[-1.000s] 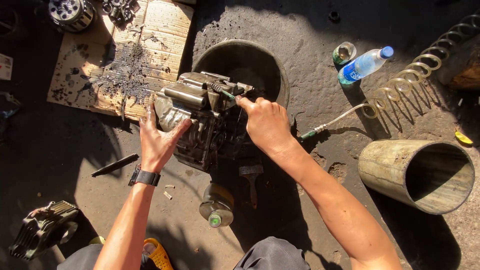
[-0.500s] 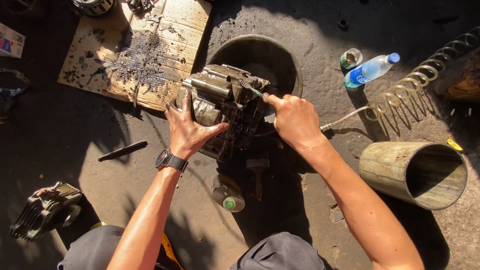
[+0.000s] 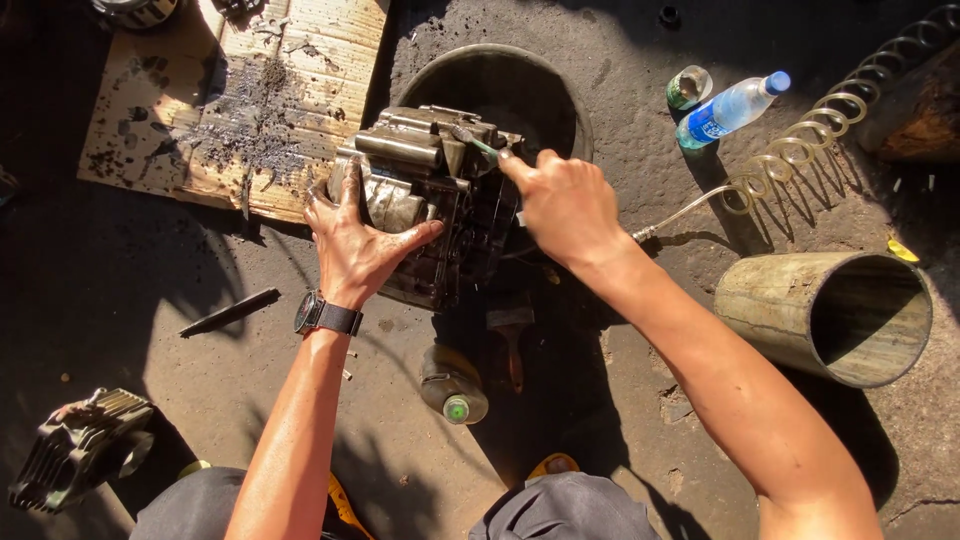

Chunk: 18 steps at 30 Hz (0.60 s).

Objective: Cleaning a motorcycle engine casing using a brush and solvent.

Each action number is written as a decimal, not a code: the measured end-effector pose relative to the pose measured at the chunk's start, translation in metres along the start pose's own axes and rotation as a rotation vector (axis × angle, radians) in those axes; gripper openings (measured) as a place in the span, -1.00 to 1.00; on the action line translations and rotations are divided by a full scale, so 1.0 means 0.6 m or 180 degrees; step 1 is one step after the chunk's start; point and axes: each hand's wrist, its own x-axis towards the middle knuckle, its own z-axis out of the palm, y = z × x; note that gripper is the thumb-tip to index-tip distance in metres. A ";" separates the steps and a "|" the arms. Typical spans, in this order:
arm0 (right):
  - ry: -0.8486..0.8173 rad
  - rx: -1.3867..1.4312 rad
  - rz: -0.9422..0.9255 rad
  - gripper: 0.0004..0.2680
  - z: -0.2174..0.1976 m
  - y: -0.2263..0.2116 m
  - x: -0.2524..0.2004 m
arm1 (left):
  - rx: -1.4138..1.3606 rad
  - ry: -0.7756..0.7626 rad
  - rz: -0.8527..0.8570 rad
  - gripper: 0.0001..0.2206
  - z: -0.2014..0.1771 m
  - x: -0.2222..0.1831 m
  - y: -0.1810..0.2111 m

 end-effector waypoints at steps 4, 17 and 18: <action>-0.0655 0.0533 0.0839 -0.65 0.002 0.060 -0.140 | 0.0194 -0.0081 0.0140 0.23 -0.003 0.006 -0.005; 0.0655 0.1284 0.2381 -0.84 0.371 -0.008 -0.592 | 0.0992 -0.0644 0.0070 0.19 0.000 0.135 0.082; 0.0733 0.1025 0.2230 -0.85 0.339 -0.025 -0.588 | 0.1288 -0.0808 -0.0047 0.15 -0.001 0.139 0.096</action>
